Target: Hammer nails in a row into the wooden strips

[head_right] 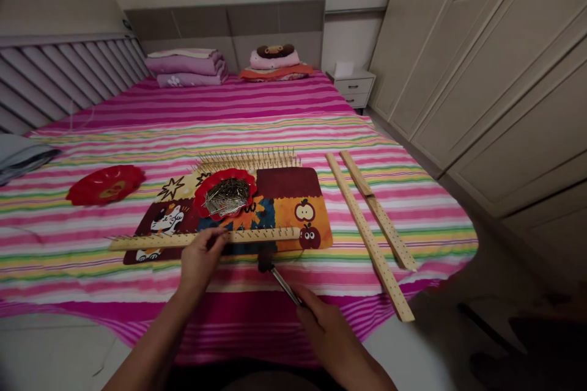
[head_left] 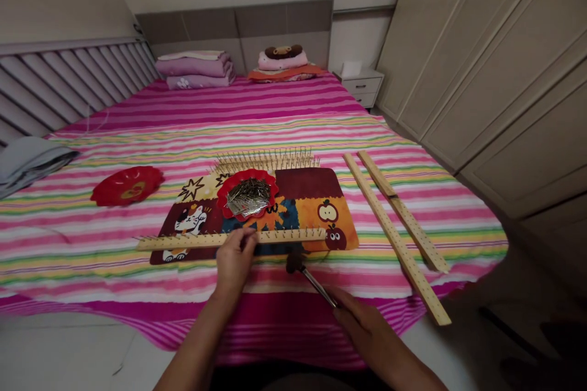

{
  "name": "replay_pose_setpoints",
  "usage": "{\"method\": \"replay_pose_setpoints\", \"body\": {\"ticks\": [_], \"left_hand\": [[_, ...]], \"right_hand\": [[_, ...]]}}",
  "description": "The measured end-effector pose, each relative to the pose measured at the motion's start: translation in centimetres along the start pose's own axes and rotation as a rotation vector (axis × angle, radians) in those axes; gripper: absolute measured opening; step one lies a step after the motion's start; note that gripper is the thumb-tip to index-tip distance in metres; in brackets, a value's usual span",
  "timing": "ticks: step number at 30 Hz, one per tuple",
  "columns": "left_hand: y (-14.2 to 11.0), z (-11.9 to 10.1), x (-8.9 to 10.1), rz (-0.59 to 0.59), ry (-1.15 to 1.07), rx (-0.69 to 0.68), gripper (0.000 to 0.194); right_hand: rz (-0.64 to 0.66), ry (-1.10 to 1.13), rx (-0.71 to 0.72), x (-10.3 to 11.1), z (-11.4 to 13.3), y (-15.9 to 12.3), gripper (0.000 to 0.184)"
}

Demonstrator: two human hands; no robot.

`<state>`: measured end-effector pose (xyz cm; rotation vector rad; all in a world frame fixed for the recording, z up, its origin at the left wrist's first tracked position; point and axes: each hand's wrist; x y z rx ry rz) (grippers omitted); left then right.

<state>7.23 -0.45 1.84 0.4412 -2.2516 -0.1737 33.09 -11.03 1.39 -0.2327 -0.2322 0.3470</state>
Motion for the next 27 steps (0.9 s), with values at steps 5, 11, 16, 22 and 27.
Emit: {"method": "replay_pose_setpoints", "body": {"ticks": [5, 11, 16, 22, 27], "left_hand": [[4.6, -0.8, 2.0, 0.026, 0.311, -0.067, 0.021], [9.2, -1.8, 0.0, 0.415, 0.650, 0.012, 0.024], [11.0, -1.9, -1.2, 0.528, 0.664, 0.039, 0.016], [11.3, -2.0, -1.6, 0.519, 0.648, -0.041, 0.013], [10.9, -1.6, -0.4, 0.447, 0.581, -0.098, 0.016]], "right_hand": [[-0.029, 0.088, -0.023, -0.9, -4.3, 0.4, 0.044], [-0.028, 0.098, -0.045, -0.9, -5.0, 1.0, 0.043], [-0.020, 0.088, -0.049, -0.9, -4.9, 1.1, 0.044], [-0.025, 0.063, -0.053, -0.9, -4.6, 1.1, 0.043], [-0.025, 0.093, -0.017, -1.0, -4.2, 1.0, 0.042]]}}
Point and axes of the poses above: each hand's wrist, its own y-axis towards the middle knuckle, its own x-axis out of the back of the hand, z = x × y, and after that the axes turned 5 degrees about y, right-handed
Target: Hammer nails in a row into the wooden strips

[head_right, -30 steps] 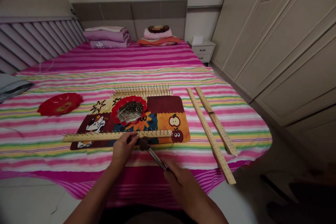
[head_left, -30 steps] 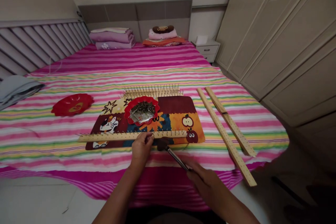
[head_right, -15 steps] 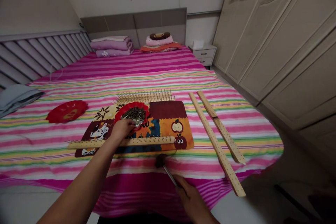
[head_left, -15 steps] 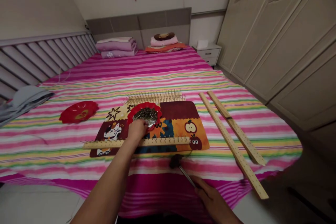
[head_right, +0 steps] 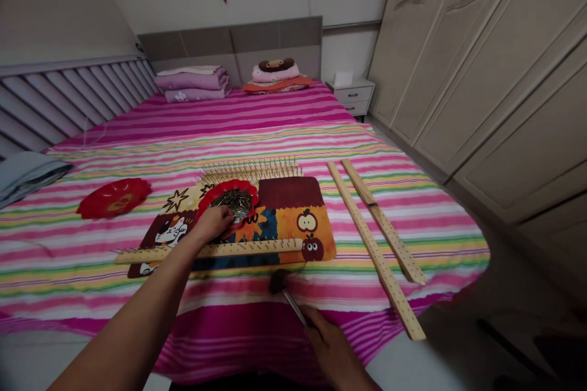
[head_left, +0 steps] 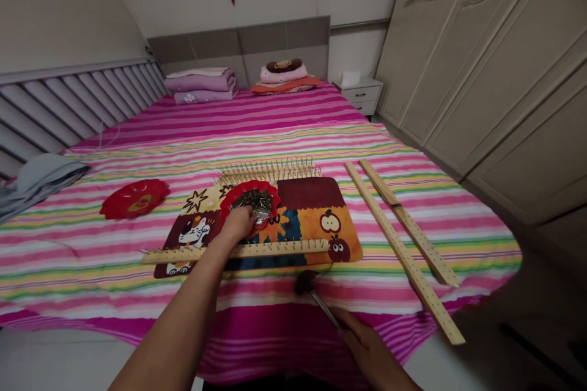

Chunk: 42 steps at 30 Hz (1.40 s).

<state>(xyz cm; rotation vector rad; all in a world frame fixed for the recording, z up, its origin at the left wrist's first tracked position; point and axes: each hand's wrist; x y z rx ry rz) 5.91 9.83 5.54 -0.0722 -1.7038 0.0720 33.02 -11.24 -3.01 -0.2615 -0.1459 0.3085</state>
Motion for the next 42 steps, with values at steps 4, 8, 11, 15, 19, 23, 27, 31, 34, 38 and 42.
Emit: {"method": "replay_pose_setpoints", "body": {"ticks": [4, 8, 11, 15, 19, 23, 27, 31, 34, 38, 42], "left_hand": [[-1.6, 0.7, 0.9, -0.061, -0.470, 0.038, 0.015], [-4.0, 0.7, 1.6, 0.011, -1.082, 0.068, 0.025], [-5.7, 0.5, 1.7, 0.078, -1.282, 0.090, 0.032], [-7.4, 0.3, 1.1, 0.073, -1.462, 0.162, 0.034], [-8.8, 0.6, 0.0, 0.101, -1.564, 0.273, 0.031], [-9.9, 1.3, -0.8, 0.140, -1.589, 0.346, 0.032], [-10.6, 1.4, -0.9, 0.068, -1.465, 0.351, 0.034], [-10.7, 1.1, -1.2, -0.038, -1.329, 0.337, 0.036], [-10.4, 0.7, -2.1, -0.074, -1.318, 0.360, 0.043], [-9.9, -0.1, -3.9, -0.193, -1.317, 0.391, 0.044], [-9.5, -0.8, -5.6, -0.289, -1.209, 0.376, 0.038]], "right_hand": [[0.001, -0.009, -0.001, 0.0, -0.1, 0.0, 0.040], [0.005, -0.014, 0.003, 0.1, -0.5, 0.0, 0.040], [0.000, -0.016, 0.005, 0.0, -0.8, 0.0, 0.040], [-0.001, -0.012, 0.016, -0.1, -0.9, -0.1, 0.040], [-0.006, -0.002, 0.014, -0.2, -0.6, -0.3, 0.040], [-0.019, -0.027, 0.019, -0.2, -0.4, -0.3, 0.041], [-0.015, -0.026, 0.022, -0.2, -0.3, -0.4, 0.040], [-0.008, 0.019, 0.031, -0.2, -0.3, -0.5, 0.039], [-0.006, 0.033, 0.018, -0.2, -0.1, -0.5, 0.038], [-0.010, 0.016, 0.025, -0.2, 0.1, -0.5, 0.039], [-0.021, -0.009, 0.016, -0.2, -0.1, -0.4, 0.038]]}}
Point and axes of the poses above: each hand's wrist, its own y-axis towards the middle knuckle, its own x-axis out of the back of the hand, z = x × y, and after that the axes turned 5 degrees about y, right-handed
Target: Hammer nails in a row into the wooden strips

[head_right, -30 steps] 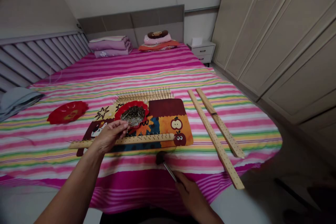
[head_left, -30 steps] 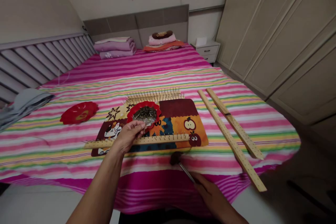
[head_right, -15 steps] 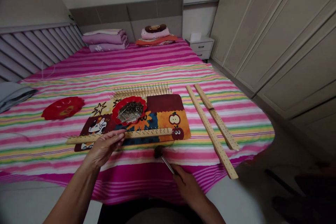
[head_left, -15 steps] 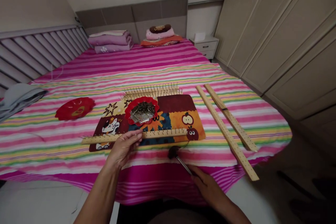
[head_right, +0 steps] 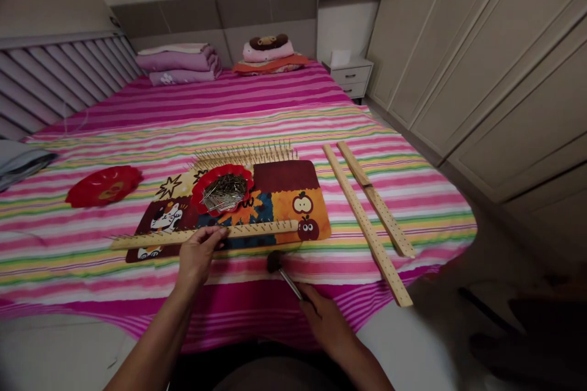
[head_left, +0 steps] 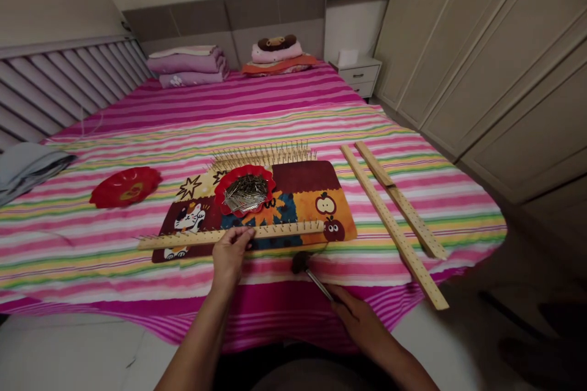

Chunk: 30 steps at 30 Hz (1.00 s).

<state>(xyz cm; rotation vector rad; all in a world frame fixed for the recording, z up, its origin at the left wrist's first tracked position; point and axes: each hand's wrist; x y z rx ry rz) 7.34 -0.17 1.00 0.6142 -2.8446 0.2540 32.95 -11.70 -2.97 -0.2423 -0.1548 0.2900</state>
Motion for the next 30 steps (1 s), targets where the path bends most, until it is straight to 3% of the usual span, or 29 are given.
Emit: {"method": "replay_pose_setpoints", "body": {"ticks": [15, 21, 25, 30], "left_hand": [[-0.3, 0.8, -0.9, -0.019, 0.188, -0.029, 0.026], [-0.5, 1.1, -0.9, -0.036, 0.288, -0.228, 0.020], [-0.3, 1.6, -0.8, -0.026, 0.348, -0.323, 0.018], [-0.1, 2.1, -1.0, -0.051, 0.369, -0.375, 0.017]], "right_hand": [[-0.003, -0.007, 0.008, 0.0, -0.3, 0.0, 0.040], [0.003, -0.022, 0.003, -0.1, -0.2, -0.4, 0.039], [0.048, -0.056, 0.000, -0.2, 2.1, -1.1, 0.040], [0.008, -0.181, 0.067, -0.9, 7.4, -0.2, 0.041]]}}
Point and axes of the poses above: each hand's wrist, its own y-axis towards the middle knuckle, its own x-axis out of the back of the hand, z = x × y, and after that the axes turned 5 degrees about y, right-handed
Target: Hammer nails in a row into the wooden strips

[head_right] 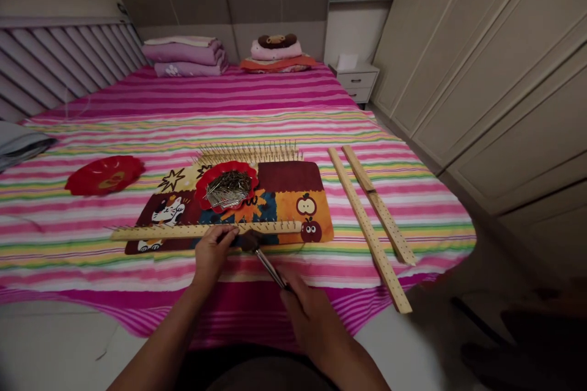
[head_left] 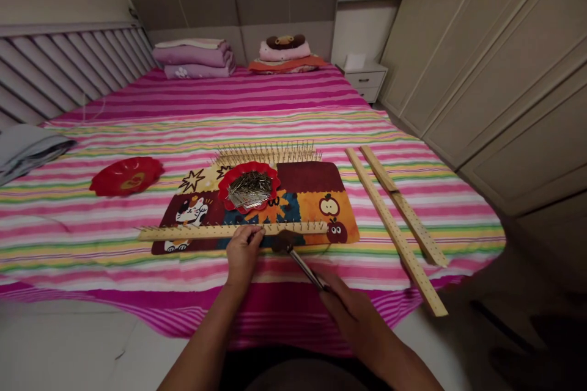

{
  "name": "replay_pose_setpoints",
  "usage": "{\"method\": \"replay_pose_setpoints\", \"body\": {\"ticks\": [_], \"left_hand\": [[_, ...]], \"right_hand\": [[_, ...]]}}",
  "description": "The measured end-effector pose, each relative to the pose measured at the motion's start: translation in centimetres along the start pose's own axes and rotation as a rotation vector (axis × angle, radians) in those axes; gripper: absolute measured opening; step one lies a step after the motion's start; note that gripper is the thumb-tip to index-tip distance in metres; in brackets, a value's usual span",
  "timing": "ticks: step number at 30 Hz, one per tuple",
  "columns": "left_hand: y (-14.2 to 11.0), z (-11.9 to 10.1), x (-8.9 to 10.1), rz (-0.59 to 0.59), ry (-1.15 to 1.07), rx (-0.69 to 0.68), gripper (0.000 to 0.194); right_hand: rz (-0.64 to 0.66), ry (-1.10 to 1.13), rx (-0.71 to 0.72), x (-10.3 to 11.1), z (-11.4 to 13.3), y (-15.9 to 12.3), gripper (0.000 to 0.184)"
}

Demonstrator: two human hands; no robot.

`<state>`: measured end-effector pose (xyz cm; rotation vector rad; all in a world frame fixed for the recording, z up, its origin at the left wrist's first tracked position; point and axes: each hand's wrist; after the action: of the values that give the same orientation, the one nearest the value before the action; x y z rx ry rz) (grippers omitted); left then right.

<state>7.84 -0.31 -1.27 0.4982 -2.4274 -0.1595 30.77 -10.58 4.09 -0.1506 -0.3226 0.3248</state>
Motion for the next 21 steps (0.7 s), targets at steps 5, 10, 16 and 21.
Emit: {"method": "replay_pose_setpoints", "body": {"ticks": [5, 10, 16, 21], "left_hand": [[-0.2, 0.0, -0.2, -0.005, 0.012, -0.034, 0.015], [-0.3, 0.3, -0.3, -0.011, 0.074, -0.066, 0.013], [-0.3, 0.6, -0.4, -0.020, 0.070, -0.090, 0.012], [-0.3, 0.7, -0.5, -0.043, 0.041, -0.097, 0.013]], "right_hand": [[-0.044, -0.118, 0.145, -0.2, 3.9, 3.0, 0.041], [0.004, -0.142, 0.151, -0.3, 4.7, 4.5, 0.039], [-0.002, -0.072, 0.067, 0.0, 3.2, 2.0, 0.039], [-0.055, -0.029, 0.059, -0.3, 2.8, 1.5, 0.040]]}}
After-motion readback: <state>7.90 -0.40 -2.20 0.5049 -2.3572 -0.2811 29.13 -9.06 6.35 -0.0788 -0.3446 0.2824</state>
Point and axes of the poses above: each hand's wrist, its own y-axis towards the middle knuckle, its own x-axis out of the back of the hand, z = x × y, and after that the axes turned 5 degrees about y, right-handed
